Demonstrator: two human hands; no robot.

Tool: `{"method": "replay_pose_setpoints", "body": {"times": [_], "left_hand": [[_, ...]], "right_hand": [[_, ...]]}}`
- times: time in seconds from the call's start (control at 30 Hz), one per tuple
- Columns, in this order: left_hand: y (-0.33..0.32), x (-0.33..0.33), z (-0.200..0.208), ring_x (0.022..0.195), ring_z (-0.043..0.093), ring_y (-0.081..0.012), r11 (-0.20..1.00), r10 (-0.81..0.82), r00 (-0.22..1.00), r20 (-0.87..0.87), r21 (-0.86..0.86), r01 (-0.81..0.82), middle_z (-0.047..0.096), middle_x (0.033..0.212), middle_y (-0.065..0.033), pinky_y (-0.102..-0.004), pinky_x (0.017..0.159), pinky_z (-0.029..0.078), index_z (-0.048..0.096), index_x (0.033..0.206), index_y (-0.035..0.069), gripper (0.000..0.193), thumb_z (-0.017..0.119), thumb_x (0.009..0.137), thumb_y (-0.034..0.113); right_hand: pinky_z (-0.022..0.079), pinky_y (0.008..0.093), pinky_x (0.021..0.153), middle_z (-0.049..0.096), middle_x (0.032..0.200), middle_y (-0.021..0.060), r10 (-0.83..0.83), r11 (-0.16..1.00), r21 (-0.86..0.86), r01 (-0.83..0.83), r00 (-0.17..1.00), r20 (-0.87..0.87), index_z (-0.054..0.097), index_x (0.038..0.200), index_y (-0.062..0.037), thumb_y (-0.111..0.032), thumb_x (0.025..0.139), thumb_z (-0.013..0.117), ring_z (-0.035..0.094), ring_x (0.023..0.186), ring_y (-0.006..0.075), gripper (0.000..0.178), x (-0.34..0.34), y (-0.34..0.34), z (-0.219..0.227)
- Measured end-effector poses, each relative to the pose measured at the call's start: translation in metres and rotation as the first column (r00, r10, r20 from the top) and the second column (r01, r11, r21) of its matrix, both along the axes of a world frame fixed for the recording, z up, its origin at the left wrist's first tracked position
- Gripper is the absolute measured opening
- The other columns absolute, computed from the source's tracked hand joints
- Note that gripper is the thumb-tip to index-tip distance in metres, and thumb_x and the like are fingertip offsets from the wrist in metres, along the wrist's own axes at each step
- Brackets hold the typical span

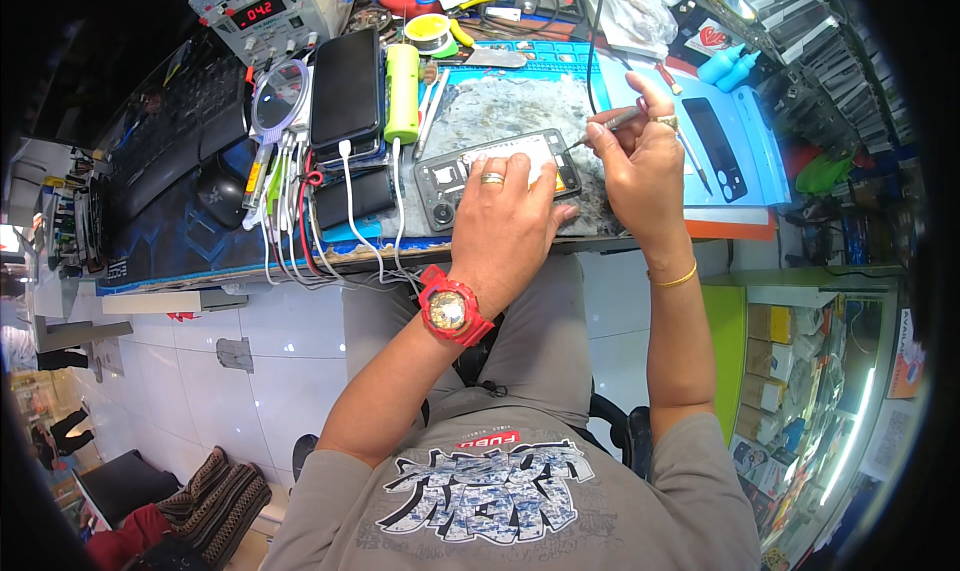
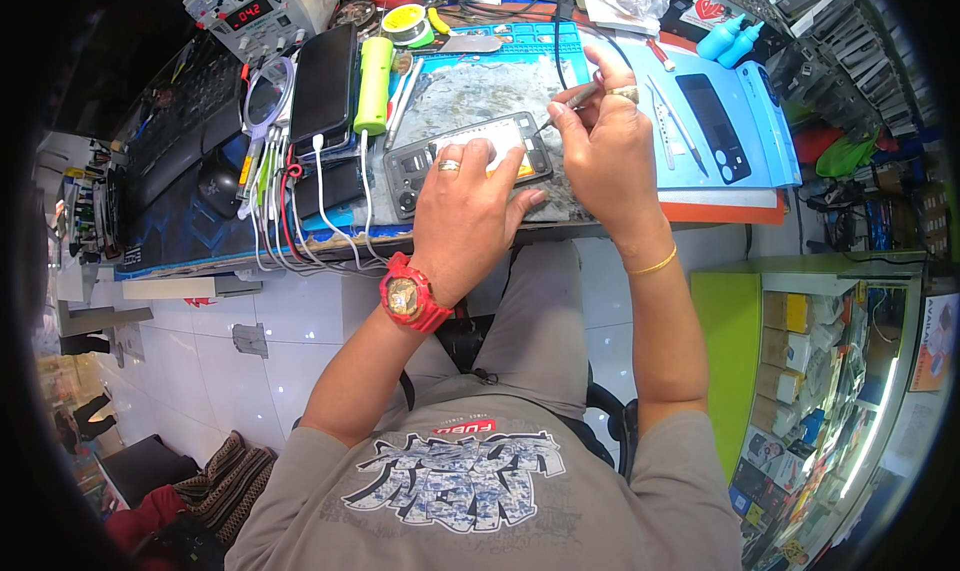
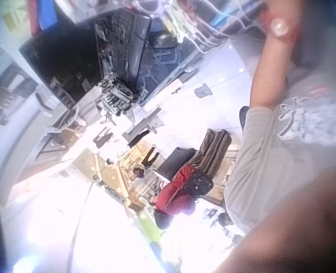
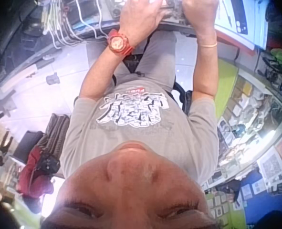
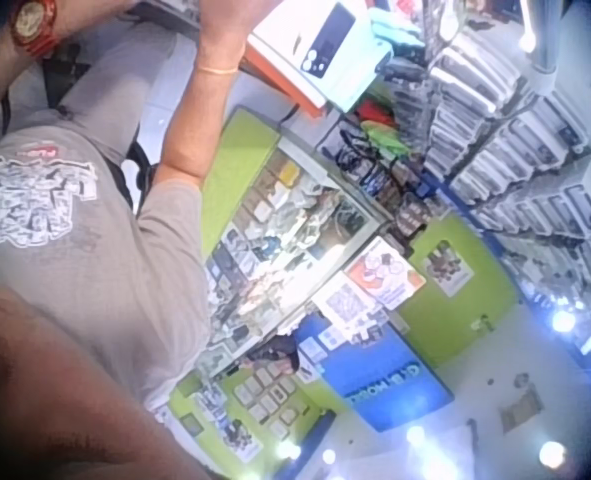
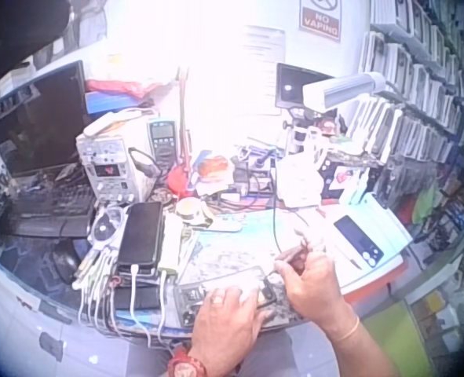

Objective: The person holds a disassembled mobile phone and uses a thin metal tool to scrape and clean the internal edges of the device's housing on a workbench.

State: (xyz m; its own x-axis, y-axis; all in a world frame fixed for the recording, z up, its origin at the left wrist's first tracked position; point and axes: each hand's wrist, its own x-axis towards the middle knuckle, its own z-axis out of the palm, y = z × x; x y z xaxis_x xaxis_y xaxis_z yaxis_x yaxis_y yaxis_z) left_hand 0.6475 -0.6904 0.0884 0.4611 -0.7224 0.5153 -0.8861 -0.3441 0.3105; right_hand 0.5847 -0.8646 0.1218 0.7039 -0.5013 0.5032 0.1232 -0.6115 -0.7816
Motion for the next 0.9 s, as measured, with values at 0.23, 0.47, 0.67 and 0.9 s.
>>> {"method": "replay_pose_setpoints", "body": {"times": [0.23, 0.47, 0.67, 0.9], "left_hand": [[0.000, 0.000, 0.001, 0.107, 0.060, -0.0353, 1.000, -0.001, 1.000, 0.008, -0.028, 0.001, 0.062, 0.110, -0.0146, -0.0461, 0.096, 0.052, 0.072, 0.128, 0.005, 0.048, 0.083, 0.089, 0.032], [-0.001, 0.001, -0.002, 0.106, 0.061, -0.0354, 0.999, -0.008, 1.000, -0.001, -0.032, 0.008, 0.062, 0.110, -0.0140, -0.0460, 0.095, 0.052, 0.072, 0.128, 0.006, 0.048, 0.083, 0.089, 0.032], [0.001, 0.000, -0.002, 0.106, 0.061, -0.0353, 1.000, 0.007, 1.000, 0.004, -0.018, -0.006, 0.062, 0.110, -0.0139, -0.0458, 0.095, 0.052, 0.071, 0.128, 0.006, 0.049, 0.083, 0.089, 0.033], [0.001, 0.000, -0.002, 0.108, 0.060, -0.0354, 1.000, 0.008, 1.000, 0.013, -0.004, -0.008, 0.061, 0.111, -0.0140, -0.0458, 0.095, 0.052, 0.071, 0.128, 0.005, 0.049, 0.082, 0.090, 0.034]], "right_hand": [[0.059, 0.0349, 0.071, 0.074, 0.092, 0.0140, 0.096, 0.959, -0.264, -0.106, 0.994, -0.051, 0.051, 0.151, -0.0035, -0.001, 0.096, 0.074, 0.074, 0.074, 0.0258, 0.059, 0.006, -0.002, 0.007], [0.056, 0.0368, 0.068, 0.071, 0.088, 0.0144, 0.054, 0.976, -0.207, -0.064, 0.997, -0.053, 0.057, 0.146, -0.0036, -0.001, 0.095, 0.075, 0.070, 0.071, 0.0238, 0.054, 0.012, -0.005, 0.010], [0.057, 0.0377, 0.070, 0.072, 0.089, 0.0156, 0.110, 0.982, -0.145, -0.124, 0.988, -0.105, 0.055, 0.148, -0.0043, -0.002, 0.095, 0.075, 0.073, 0.075, 0.0262, 0.056, 0.010, 0.000, 0.016], [0.057, 0.0396, 0.072, 0.072, 0.091, 0.0173, 0.109, 0.991, -0.071, -0.114, 0.992, -0.069, 0.053, 0.148, -0.0011, -0.001, 0.095, 0.073, 0.072, 0.074, 0.0299, 0.056, 0.014, 0.001, 0.011]]}}
